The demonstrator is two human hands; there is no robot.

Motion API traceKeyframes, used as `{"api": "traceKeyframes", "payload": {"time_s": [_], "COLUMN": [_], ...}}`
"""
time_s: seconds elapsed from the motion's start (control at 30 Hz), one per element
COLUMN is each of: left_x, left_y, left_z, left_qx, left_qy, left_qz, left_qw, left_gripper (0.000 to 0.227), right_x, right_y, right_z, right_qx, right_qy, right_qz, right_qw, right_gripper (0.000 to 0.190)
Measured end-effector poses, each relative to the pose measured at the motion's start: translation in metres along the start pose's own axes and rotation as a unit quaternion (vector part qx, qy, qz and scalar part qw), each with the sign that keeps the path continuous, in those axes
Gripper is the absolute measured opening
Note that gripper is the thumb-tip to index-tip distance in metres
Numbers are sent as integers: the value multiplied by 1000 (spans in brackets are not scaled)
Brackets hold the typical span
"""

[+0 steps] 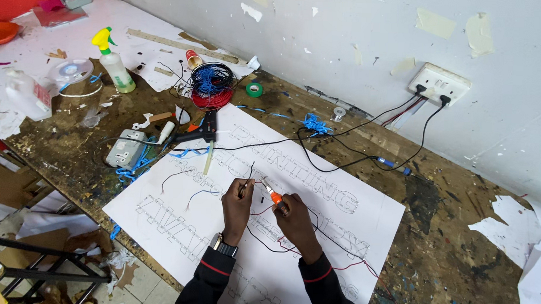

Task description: The person uses pliers to strip the insulation from the ends of several wires. They then plug a soldering iron into a wall socket and use it to solder the exposed wire ends together. The person continues to strip and prepare additional wires on a cluttered workbench.

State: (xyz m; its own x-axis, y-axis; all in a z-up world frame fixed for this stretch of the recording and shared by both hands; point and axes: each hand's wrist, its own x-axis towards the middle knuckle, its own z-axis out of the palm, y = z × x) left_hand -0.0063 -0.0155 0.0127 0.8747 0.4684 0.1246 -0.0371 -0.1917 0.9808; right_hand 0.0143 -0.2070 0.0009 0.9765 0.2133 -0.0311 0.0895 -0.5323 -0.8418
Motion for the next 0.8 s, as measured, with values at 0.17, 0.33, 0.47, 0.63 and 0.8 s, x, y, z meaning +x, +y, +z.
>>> {"api": "traceKeyframes", "payload": {"time_s": [0.17, 0.33, 0.47, 0.63, 0.8], "left_x": [1, 5, 11, 11, 9], "left_y": [9, 13, -1, -9, -21], "left_z": [-1, 8, 11, -3, 1], "left_qx": [-29, -14, -29, -60, -105], "left_qy": [-114, -139, -133, -170, -222], "left_qz": [-73, -77, -118, -123, -123], "left_qw": [990, 987, 984, 976, 962], "left_gripper": [35, 35, 37, 36, 33], "right_x": [-2, 22, 36, 34, 33], "right_y": [2, -4, 5, 9, 19], "right_z": [6, 10, 19, -15, -18], "right_qx": [-38, 2, 87, 330, 362], "right_qy": [65, 60, 36, -102, -155], "right_qz": [-48, -7, 31, 177, 226], "right_qw": [996, 998, 995, 922, 891], "right_gripper": [35, 25, 28, 27, 59]}}
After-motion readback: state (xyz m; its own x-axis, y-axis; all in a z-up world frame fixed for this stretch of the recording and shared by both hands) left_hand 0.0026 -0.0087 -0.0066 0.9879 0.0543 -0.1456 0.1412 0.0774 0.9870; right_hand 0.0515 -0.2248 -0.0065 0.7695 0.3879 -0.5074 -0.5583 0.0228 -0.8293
